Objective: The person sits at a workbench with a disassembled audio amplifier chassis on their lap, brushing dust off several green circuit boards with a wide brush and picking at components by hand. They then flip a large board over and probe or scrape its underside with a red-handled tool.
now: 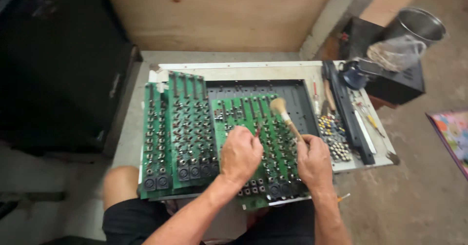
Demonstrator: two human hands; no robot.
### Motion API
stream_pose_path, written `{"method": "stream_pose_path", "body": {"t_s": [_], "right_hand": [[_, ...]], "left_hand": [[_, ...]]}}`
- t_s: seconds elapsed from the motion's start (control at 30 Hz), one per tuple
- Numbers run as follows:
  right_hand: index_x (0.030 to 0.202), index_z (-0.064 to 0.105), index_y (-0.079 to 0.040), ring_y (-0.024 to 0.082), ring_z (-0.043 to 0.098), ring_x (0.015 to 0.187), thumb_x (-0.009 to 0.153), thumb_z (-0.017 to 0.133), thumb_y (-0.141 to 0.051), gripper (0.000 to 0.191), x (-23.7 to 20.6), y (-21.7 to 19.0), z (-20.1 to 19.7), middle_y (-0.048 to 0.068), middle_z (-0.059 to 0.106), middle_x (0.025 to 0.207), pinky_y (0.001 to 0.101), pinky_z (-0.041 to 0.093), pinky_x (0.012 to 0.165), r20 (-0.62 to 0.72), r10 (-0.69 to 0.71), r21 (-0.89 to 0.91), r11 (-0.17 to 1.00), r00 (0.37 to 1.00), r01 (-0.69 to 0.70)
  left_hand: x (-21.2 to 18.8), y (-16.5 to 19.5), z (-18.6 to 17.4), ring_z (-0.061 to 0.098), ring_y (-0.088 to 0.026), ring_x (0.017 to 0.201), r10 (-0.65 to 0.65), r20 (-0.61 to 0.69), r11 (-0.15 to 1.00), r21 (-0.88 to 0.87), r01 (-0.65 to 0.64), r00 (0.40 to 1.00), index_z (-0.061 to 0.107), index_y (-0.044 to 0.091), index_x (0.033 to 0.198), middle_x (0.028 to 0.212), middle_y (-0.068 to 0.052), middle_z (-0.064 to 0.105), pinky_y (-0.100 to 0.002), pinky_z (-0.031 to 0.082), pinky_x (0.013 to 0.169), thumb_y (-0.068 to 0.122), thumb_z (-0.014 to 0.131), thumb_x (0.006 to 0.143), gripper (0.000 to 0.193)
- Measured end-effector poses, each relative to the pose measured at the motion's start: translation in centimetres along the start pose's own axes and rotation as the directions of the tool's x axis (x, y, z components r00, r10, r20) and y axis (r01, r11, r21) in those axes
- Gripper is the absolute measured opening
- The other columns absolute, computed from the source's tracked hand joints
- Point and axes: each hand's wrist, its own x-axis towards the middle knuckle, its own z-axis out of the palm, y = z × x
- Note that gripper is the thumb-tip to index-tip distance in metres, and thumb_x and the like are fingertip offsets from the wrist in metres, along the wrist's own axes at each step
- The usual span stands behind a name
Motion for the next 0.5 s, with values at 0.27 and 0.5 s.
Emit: {"method": "stream_pose_path", "body": {"t_s": [0.27,0.5], "right_hand": [[0.122,0.063,-0.005,0.022,0.073,0.087,0.101,0.053,-0.020,0.028,-0.9,2.6,-4.4,0.011,0.077,0.092,0.0369,0.054,0.081,0.002,0.435,0.234,0.875,0.900,-0.423],[0.115,0.073,-0.005,0.014,0.070,0.086,0.101,0.054,-0.012,0.024,-3.1,5.7,-6.1,0.009,0.077,0.094,0.0295,0.054,0.078,-0.030,0.379,0.332,0.876,0.925,-0.349]], "left_hand": [[5.5,1.8,6.0,0.071,-0.040,0.087,-0.262,0.226,0.944,-0.140,0.298,0.938,0.073,-0.002,0.076,0.087,-0.024,0.072,-0.047,0.055,0.081,0.031,0.063,0.085,0.036],[9.3,7.2,13.0,0.070,-0.047,0.082,-0.292,0.286,0.955,0.045,0.292,0.913,0.073,-0.004,0.075,0.082,-0.031,0.068,-0.054,0.055,0.078,0.030,0.061,0.080,0.036]]}}
